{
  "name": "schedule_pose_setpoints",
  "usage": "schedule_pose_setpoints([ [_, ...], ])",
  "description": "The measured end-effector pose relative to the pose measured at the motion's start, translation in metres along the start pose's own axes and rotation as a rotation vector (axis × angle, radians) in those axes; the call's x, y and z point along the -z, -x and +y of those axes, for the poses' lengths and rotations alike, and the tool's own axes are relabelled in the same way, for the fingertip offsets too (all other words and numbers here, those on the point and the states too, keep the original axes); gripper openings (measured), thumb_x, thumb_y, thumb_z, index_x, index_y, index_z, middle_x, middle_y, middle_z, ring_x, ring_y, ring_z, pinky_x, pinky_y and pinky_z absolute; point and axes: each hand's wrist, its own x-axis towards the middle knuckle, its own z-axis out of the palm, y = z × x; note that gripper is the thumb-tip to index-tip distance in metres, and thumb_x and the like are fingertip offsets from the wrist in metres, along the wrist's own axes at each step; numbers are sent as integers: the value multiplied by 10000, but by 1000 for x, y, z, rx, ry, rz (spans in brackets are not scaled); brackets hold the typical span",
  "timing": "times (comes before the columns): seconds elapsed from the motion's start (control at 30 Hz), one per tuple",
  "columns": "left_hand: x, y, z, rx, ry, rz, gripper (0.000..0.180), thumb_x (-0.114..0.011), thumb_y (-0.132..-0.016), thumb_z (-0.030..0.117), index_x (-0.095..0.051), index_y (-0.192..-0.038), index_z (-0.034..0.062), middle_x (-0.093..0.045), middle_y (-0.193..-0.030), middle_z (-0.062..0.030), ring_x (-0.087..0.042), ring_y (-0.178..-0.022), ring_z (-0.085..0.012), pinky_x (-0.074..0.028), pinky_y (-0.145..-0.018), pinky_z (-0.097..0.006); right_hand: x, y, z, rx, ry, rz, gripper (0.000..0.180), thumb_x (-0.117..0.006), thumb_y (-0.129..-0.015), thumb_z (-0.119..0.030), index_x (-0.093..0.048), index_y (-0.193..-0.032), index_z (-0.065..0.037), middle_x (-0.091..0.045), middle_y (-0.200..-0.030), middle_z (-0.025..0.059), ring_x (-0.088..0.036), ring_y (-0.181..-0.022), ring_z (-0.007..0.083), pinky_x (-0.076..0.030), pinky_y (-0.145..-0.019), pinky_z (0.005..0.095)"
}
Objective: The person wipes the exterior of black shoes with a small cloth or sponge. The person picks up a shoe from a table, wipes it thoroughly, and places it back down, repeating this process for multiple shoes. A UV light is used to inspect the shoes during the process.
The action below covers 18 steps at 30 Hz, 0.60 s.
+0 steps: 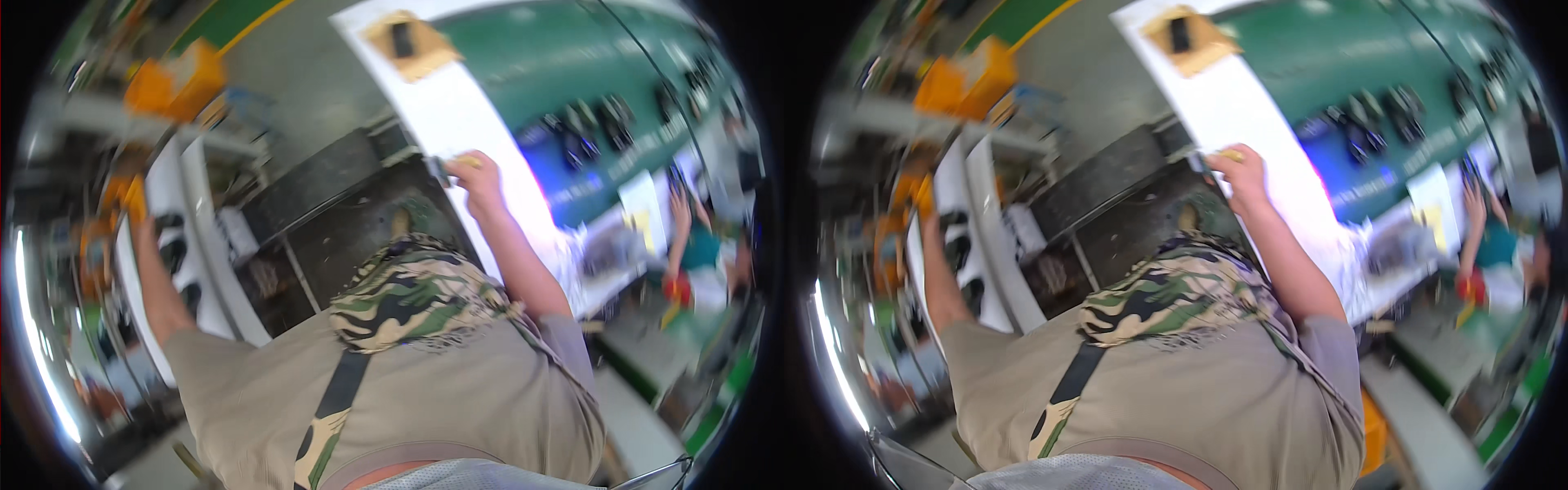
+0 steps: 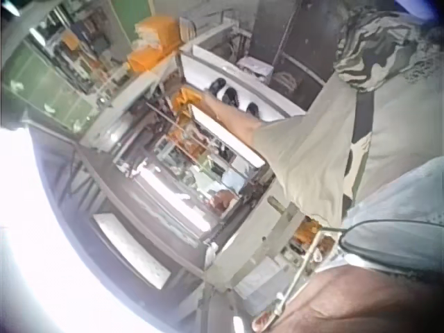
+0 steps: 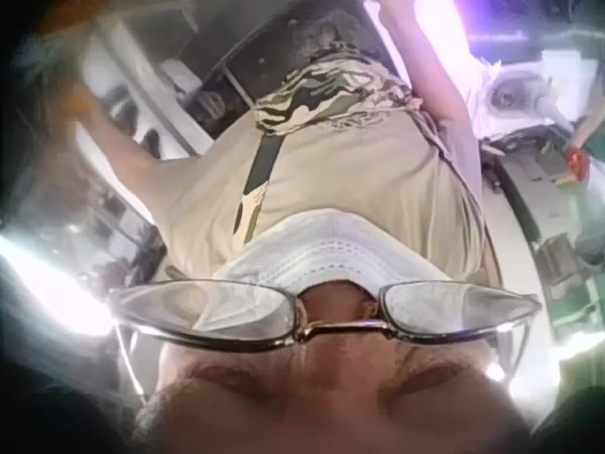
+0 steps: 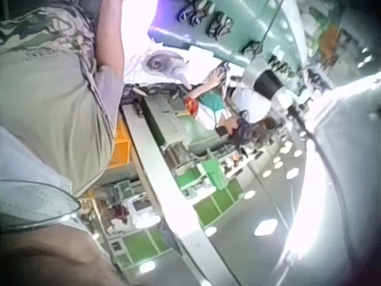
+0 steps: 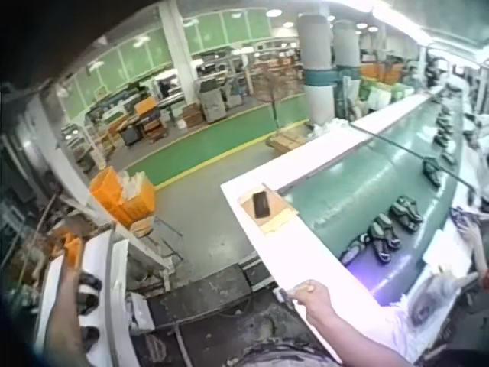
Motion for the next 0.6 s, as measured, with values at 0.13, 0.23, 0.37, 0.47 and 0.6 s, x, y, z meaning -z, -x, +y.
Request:
schedule_pose_setpoints([
  [0.13, -156, 26, 85, -224, -781, 368, 667, -697, -783, 408, -574, -1260, -41, -602, -1268, -220, -552, -1203, -363, -411, -1035, -411, 70, 25, 8, 29, -59, 188, 187, -760, -735, -82, -593, -820, -81, -604, -741, 4, -562, -638, 108, -430, -567, 260],
  [0.23, -347, 128, 163, -567, -280, -245, 602, -735, -777, 325, -595, -1240, -34, -658, -1162, -179, -619, -1081, -294, -458, -948, -371, 111, 54, 7, 29, -139, 325, 200, -770, -713, -89, -585, -789, -86, -600, -701, -12, -537, -606, 92, -383, -542, 242],
  [0.37, -572, 320, 229, -678, -235, -821, 582, -751, -774, 391, -653, -1139, -52, -700, -1023, -182, -664, -939, -251, -515, -822, -349, 174, 95, 15, 90, -174, 482, 189, -763, -725, -99, -589, -799, -97, -596, -724, -25, -540, -630, 81, -385, -549, 239],
  [0.47, -698, 405, 265, -970, -448, -955, 680, -743, -728, 510, -658, -1081, -66, -682, -1033, -237, -660, -976, -353, -514, -863, -387, 204, 138, 6, 177, -217, 626, 185, -764, -737, -96, -595, -811, -90, -597, -728, -22, -543, -636, 80, -399, -553, 236],
  [0.6, -780, 482, 325, -1010, -845, -942, 774, -801, -677, 493, -549, -1210, -9, -636, -1185, -215, -610, -1121, -351, -486, -958, -417, 246, 196, 24, 281, -339, 903, 186, -756, -766, -89, -591, -850, -76, -603, -731, -5, -542, -614, 86, -413, -551, 227],
])
